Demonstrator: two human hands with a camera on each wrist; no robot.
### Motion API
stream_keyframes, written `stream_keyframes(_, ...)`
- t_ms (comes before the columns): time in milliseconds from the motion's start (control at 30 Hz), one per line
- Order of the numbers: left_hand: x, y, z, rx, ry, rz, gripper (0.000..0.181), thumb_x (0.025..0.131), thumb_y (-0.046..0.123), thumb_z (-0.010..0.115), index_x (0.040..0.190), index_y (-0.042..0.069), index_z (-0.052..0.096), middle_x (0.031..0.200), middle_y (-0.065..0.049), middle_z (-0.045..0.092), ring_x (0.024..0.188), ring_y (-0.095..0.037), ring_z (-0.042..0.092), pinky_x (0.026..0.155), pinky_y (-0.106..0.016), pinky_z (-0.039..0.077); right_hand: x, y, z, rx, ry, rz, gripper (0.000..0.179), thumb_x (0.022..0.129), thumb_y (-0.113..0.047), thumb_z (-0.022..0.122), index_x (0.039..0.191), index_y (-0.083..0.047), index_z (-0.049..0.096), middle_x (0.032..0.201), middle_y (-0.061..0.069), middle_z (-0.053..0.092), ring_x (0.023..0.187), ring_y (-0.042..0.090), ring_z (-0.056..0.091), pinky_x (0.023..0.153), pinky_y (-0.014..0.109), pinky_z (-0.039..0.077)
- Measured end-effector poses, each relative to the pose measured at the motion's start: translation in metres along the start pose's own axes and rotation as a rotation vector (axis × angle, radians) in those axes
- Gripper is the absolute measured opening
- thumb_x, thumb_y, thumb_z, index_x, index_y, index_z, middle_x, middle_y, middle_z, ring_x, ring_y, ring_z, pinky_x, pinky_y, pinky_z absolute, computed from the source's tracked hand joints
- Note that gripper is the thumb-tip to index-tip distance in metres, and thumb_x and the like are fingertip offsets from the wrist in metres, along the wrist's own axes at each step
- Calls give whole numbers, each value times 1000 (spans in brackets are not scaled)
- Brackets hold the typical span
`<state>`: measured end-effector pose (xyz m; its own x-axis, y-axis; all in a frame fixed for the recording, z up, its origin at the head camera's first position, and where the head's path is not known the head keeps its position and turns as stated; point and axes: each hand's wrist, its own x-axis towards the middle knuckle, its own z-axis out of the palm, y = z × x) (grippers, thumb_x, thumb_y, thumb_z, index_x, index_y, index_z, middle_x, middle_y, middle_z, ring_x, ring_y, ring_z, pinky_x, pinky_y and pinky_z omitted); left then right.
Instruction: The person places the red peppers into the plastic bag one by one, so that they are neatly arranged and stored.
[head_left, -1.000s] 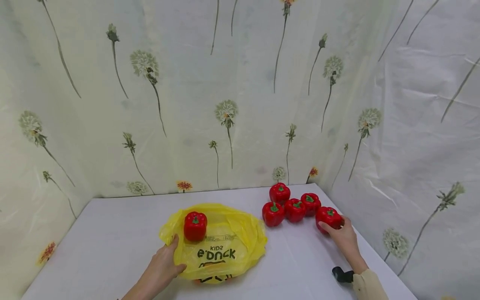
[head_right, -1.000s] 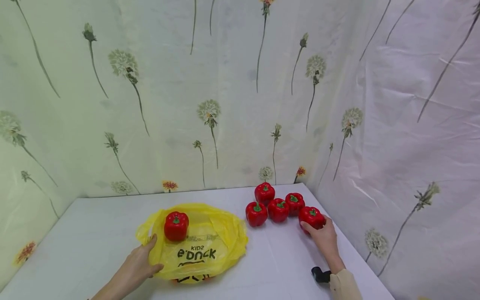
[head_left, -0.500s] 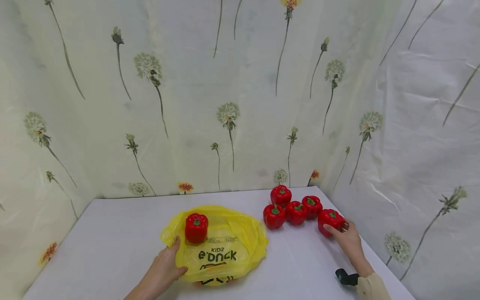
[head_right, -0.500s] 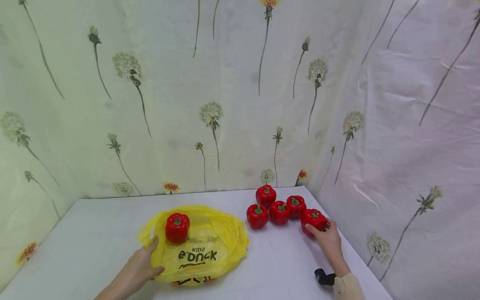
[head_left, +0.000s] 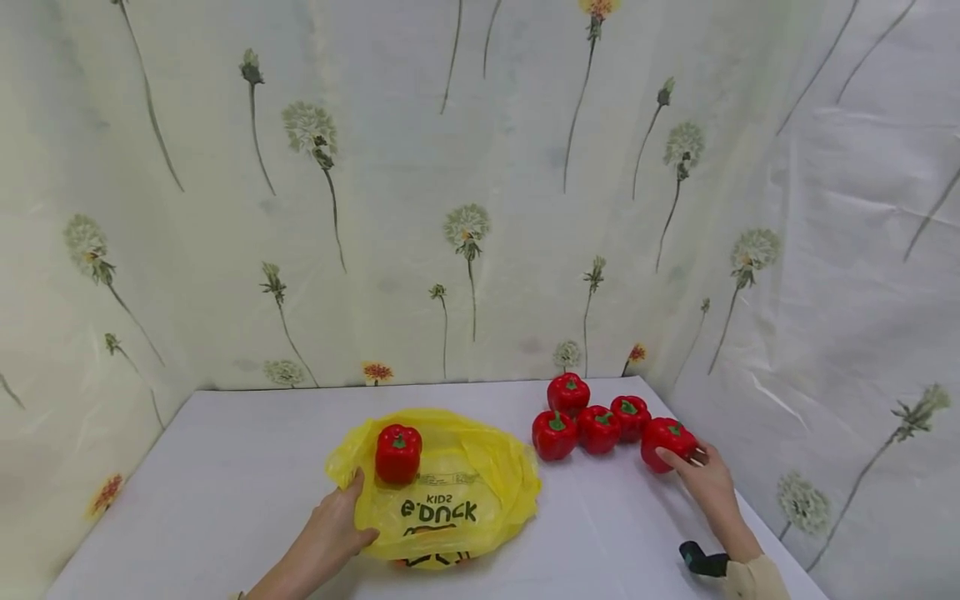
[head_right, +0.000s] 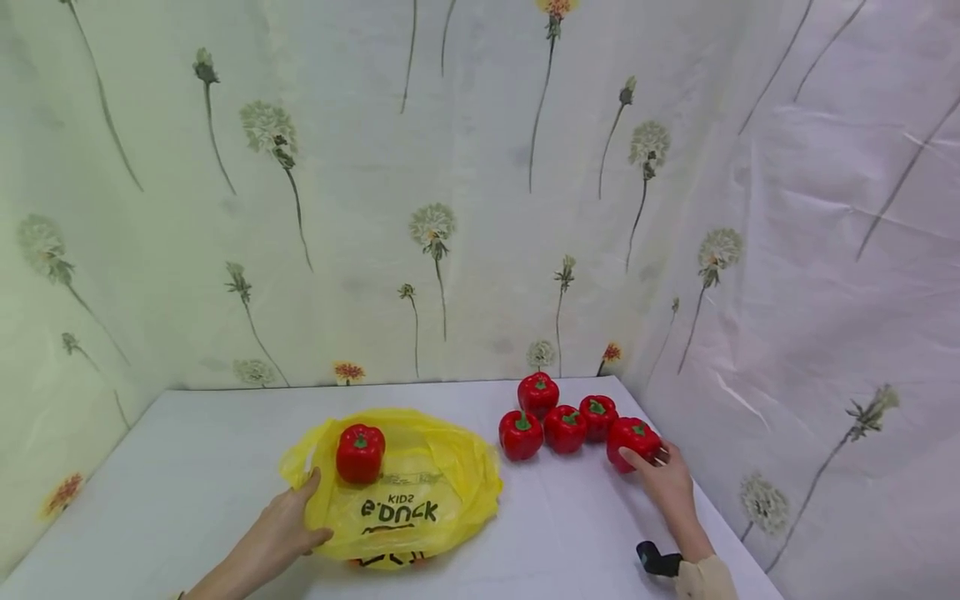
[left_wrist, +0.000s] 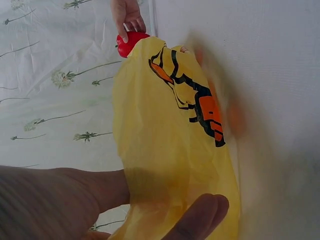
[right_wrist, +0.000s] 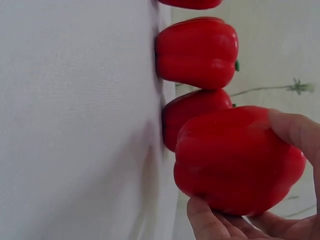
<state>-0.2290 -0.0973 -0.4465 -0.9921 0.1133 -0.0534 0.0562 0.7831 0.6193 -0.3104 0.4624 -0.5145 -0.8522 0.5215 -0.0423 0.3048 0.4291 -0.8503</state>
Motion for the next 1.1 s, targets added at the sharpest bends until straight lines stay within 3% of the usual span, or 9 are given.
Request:
stream_keyframes(100,0,0,0,4,1,3,90,73,10,81,144,-13,30,136,-39,43,63,-15,56,50,-25,46,-20,-19,-6,-1,-16,0,121,73,-70,67,154,-2,7,153,31,22,135,48,28,93,58,48)
stream_keyframes(233,0,1,-1,-11,0,16,90,74,10,81,143,-14,29,138,-39,41,66,-16,56,50,-26,46,-36,-34,-9,-8,-40,-32,117,76,-67,67,153,-1,7,153,31,22,136,48,28,92,57,49)
stream_keyframes(333,-1,1,-2,-25,2,31,89,74,9,80,143,-15,29,139,-39,40,68,-17,57,50,-25,47,-44,-43,-10,0,-51,-64,114,79,-63,66,153,1,7,153,33,21,135,50,28,102,60,40)
stream_keyframes(767,-1,1,-3,-22,8,48,88,74,10,81,142,-15,32,137,-38,44,69,-18,55,51,-25,47,-57,-65,-6,16,-48,-110,112,79,-62,67,153,-1,9,153,31,24,135,49,31,101,59,40)
stream_keyframes(1100,-3,0,-2,-33,24,59,87,74,8,81,142,-16,32,135,-38,45,59,-13,54,48,-24,46,-60,-71,0,-8,-69,-127,111,79,-65,65,153,-1,11,152,30,26,134,47,33,101,60,41)
